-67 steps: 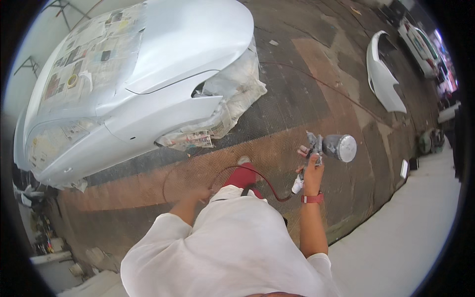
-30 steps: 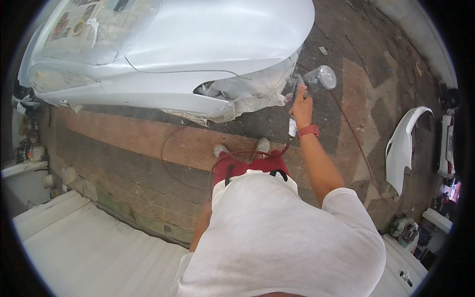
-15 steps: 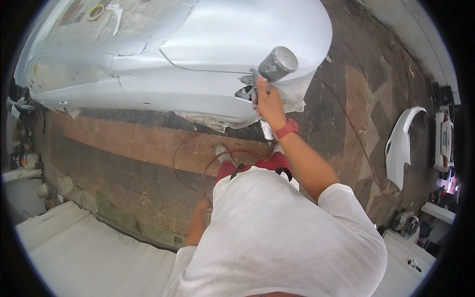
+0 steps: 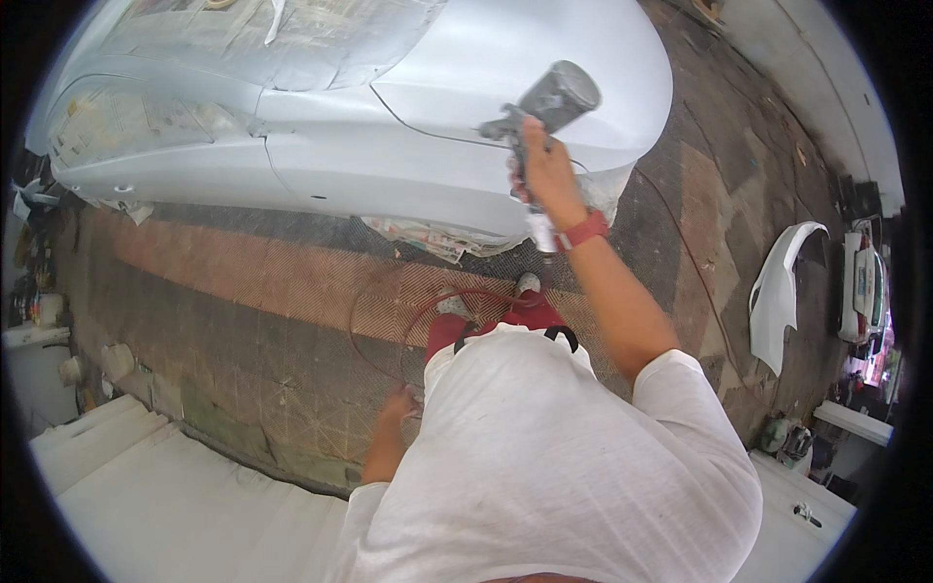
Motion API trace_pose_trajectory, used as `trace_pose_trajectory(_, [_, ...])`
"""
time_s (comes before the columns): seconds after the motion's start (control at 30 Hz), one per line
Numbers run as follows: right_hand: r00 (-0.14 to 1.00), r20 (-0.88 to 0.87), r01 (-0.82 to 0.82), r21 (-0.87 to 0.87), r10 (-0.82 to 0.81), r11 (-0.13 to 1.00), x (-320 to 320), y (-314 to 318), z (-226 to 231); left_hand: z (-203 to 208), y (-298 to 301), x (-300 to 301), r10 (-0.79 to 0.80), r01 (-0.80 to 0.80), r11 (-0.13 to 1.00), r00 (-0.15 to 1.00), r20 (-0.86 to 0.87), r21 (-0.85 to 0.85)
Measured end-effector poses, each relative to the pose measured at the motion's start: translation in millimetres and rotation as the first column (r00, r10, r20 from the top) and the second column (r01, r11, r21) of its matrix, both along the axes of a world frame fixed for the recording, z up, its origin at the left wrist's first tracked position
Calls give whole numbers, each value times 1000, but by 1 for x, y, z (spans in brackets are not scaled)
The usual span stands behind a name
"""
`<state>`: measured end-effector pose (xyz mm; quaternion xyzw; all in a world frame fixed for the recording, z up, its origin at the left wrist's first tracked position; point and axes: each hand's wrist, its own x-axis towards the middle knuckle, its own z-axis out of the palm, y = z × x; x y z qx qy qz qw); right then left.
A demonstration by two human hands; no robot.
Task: The person uses a spray gun to apply white paint to the side and front of a car in a workshop. They move around the vehicle, refilling the spray gun from a container, and continue spraying different panels.
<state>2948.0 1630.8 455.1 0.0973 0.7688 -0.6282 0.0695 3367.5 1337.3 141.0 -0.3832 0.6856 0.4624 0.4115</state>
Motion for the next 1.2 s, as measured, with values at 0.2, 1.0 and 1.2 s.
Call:
trace_pose_trajectory(0.2, [970, -31, 240, 285, -242, 928, 16, 132, -5, -78, 1, -14, -273, 273, 962, 953, -133, -18])
trace_pose_trajectory(1.0, [879, -3, 431, 431, -477, 793, -74, 366, -39, -35, 66, -99, -57, 65, 997, 986, -159, 46])
trace_pose_trajectory(1.2, [968, 34, 237, 182, -247, 954, -72, 206, 14, -68, 46, -53, 43, -35, 994, 996, -72, 106])
